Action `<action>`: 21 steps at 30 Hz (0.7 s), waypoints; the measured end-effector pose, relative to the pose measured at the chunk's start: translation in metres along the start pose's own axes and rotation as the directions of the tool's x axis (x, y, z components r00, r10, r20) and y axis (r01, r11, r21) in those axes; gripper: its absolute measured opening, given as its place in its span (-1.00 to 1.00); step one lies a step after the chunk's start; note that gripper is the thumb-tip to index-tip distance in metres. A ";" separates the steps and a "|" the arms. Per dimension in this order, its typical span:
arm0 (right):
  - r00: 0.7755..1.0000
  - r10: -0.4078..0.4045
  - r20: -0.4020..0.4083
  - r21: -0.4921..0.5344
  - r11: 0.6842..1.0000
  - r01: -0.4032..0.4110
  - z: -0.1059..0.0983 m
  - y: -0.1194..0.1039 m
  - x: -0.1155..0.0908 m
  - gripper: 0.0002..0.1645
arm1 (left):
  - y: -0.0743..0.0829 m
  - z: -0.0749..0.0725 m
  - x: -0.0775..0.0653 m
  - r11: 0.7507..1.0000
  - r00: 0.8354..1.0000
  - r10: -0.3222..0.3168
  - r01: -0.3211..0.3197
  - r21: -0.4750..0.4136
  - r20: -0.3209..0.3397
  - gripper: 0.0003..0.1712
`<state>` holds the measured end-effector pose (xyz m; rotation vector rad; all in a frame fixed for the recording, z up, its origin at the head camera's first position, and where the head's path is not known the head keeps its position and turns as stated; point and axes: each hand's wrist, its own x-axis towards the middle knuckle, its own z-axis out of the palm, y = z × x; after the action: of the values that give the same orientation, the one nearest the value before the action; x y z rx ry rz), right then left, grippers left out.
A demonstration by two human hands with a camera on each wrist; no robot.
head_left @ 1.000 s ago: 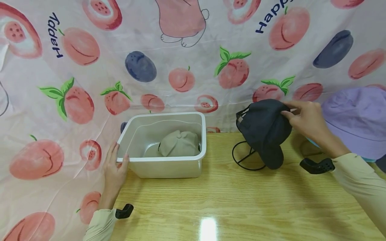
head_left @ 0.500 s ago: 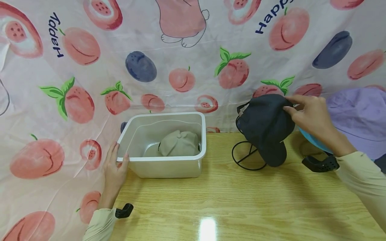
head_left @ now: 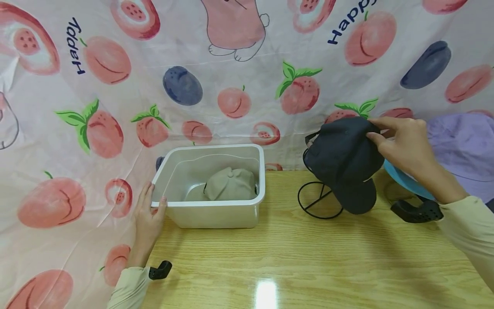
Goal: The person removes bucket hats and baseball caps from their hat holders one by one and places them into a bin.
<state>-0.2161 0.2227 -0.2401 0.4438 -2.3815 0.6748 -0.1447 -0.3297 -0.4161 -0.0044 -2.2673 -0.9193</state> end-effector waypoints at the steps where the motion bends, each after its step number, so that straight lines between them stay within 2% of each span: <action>1: 1.000 -0.008 -0.009 0.006 1.000 0.008 -0.002 -0.002 0.001 -0.66 | 0.000 0.000 0.000 1.000 1.000 -0.003 0.003 0.002 0.003 -0.37; 7: 0.998 -0.045 -0.046 0.002 0.999 0.045 -0.015 -0.016 0.006 -0.69 | 0.001 0.000 0.000 1.000 1.000 -0.006 0.006 0.003 0.002 -0.37; 15: 0.999 -0.029 -0.027 0.017 0.999 0.029 -0.031 -0.034 0.012 -0.68 | 0.002 0.000 0.000 1.000 1.000 -0.012 0.012 -0.009 0.001 -0.38; 21: 0.994 -0.100 -0.052 -0.008 0.995 0.100 -0.038 -0.050 0.017 -0.69 | 0.002 -0.001 -0.001 1.000 1.000 -0.014 0.014 -0.009 0.002 -0.38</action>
<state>-0.1878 0.2008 -0.1853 0.5331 -2.2943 0.6274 -0.1431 -0.3283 -0.4145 0.0066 -2.2679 -0.9378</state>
